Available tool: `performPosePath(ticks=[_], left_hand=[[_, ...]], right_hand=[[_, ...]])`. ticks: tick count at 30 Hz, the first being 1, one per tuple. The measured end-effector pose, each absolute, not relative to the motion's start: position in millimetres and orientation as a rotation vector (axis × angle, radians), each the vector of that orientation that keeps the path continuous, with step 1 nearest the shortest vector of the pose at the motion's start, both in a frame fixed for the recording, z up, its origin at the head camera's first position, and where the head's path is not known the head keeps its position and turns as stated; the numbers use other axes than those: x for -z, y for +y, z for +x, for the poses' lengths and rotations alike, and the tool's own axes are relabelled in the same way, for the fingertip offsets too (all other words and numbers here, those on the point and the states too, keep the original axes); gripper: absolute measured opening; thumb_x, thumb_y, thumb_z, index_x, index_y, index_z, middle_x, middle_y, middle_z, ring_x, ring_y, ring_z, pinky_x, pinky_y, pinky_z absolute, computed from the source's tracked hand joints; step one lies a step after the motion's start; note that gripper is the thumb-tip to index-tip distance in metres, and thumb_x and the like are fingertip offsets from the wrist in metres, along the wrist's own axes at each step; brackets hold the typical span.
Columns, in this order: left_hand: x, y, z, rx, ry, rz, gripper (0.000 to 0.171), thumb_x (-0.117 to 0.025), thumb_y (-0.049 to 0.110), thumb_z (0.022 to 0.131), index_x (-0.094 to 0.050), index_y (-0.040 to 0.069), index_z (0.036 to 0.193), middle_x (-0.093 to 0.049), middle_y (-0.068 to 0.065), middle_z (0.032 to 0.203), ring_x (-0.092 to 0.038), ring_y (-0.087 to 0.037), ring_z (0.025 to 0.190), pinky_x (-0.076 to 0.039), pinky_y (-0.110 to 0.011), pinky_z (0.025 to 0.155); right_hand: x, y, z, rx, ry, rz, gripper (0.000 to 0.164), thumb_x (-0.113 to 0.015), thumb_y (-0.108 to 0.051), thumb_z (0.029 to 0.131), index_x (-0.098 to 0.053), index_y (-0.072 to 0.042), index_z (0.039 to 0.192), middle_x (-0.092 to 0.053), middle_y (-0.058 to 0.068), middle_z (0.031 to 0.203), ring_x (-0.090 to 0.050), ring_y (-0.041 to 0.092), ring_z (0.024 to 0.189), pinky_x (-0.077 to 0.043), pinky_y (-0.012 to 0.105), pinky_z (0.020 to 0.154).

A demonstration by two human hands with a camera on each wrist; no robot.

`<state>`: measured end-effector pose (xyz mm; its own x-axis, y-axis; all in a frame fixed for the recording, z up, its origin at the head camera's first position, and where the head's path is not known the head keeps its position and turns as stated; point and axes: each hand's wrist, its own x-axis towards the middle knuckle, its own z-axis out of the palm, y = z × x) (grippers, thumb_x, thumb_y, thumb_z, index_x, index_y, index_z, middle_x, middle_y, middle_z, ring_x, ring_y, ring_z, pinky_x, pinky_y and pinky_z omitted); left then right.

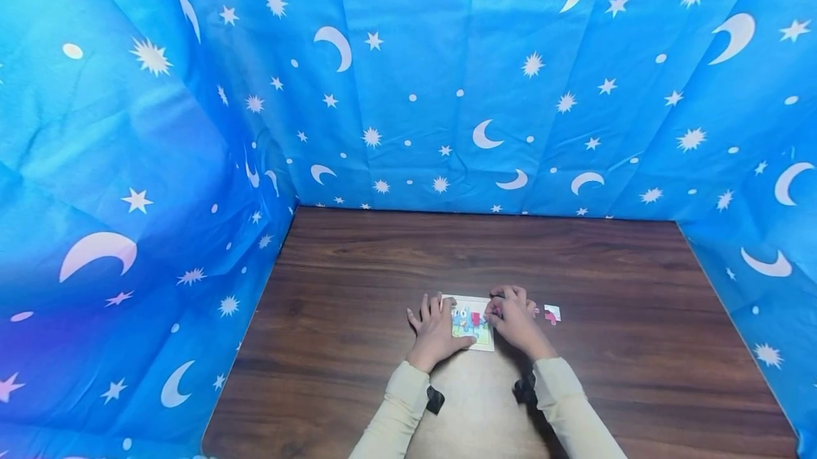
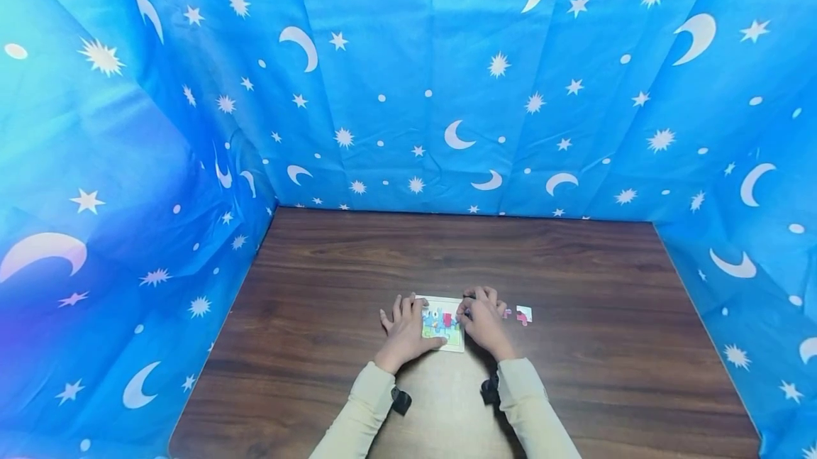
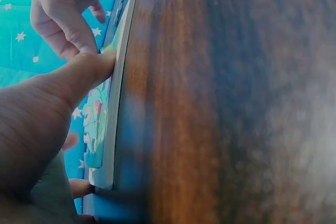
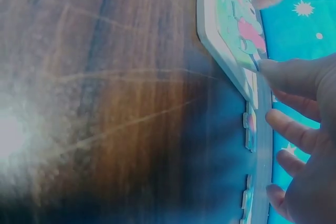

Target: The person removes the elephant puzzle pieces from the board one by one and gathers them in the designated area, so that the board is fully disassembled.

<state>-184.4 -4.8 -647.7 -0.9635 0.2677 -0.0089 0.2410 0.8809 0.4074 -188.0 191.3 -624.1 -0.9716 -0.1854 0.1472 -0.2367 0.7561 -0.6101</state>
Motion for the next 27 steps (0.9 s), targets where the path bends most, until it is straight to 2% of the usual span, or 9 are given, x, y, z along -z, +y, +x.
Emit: performPosePath(ticks=[4, 8, 15, 20, 27], left_hand=[[648.5, -4.7, -183.5, -0.651, 2.958, 0.463, 0.056, -0.079, 0.055, 0.078, -0.058, 0.026, 0.121, -0.035, -0.029, 0.152, -0.019, -0.056, 0.144, -0.012, -0.085, 0.099], [648.9, -3.7, -182.2, -0.64, 2.943, 0.486, 0.046, -0.077, 0.054, 0.081, -0.059, 0.027, 0.114, -0.033, -0.031, 0.153, -0.017, -0.059, 0.144, -0.012, -0.086, 0.098], [652.7, -3.0, -185.3, -0.624, 2.953, 0.474, 0.05, -0.077, 0.056, 0.081, -0.061, 0.029, 0.12, -0.033, -0.03, 0.154, -0.017, -0.058, 0.144, -0.013, -0.086, 0.098], [655.1, -2.3, -185.7, -0.636, 2.967, 0.471, 0.05, -0.079, 0.055, 0.078, -0.062, 0.029, 0.117, -0.035, -0.03, 0.153, -0.018, -0.059, 0.144, -0.013, -0.086, 0.098], [652.4, -1.4, -183.7, -0.648, 2.964, 0.467, 0.05, -0.08, 0.054, 0.078, -0.062, 0.029, 0.118, -0.035, -0.03, 0.153, -0.019, -0.058, 0.144, -0.013, -0.086, 0.098]], right_hand=[[624.7, 190.4, -189.0, -1.006, -2.886, 0.332, 0.012, -0.076, -0.006, 0.082, -0.068, -0.012, 0.075, -0.057, 0.023, 0.122, -0.034, 0.051, 0.124, -0.025, 0.068, 0.09], [623.5, 190.2, -188.7, -0.998, -2.898, 0.333, 0.012, -0.076, -0.005, 0.082, -0.068, -0.011, 0.076, -0.057, 0.023, 0.123, -0.034, 0.051, 0.124, -0.025, 0.068, 0.09], [615.1, 192.3, -182.5, -1.054, -2.852, 0.394, 0.015, -0.077, -0.005, 0.082, -0.067, -0.013, 0.075, -0.056, 0.023, 0.124, -0.032, 0.052, 0.125, -0.025, 0.07, 0.09], [614.5, 192.7, -173.0, -1.066, -2.788, 0.46, 0.02, -0.077, -0.003, 0.082, -0.064, -0.017, 0.074, -0.056, 0.024, 0.124, -0.034, 0.051, 0.123, -0.024, 0.071, 0.088], [612.9, 198.5, -166.8, -1.132, -2.697, 0.413, 0.016, -0.075, -0.002, 0.083, -0.066, -0.014, 0.076, -0.057, 0.024, 0.122, -0.035, 0.047, 0.12, -0.022, 0.068, 0.088]])
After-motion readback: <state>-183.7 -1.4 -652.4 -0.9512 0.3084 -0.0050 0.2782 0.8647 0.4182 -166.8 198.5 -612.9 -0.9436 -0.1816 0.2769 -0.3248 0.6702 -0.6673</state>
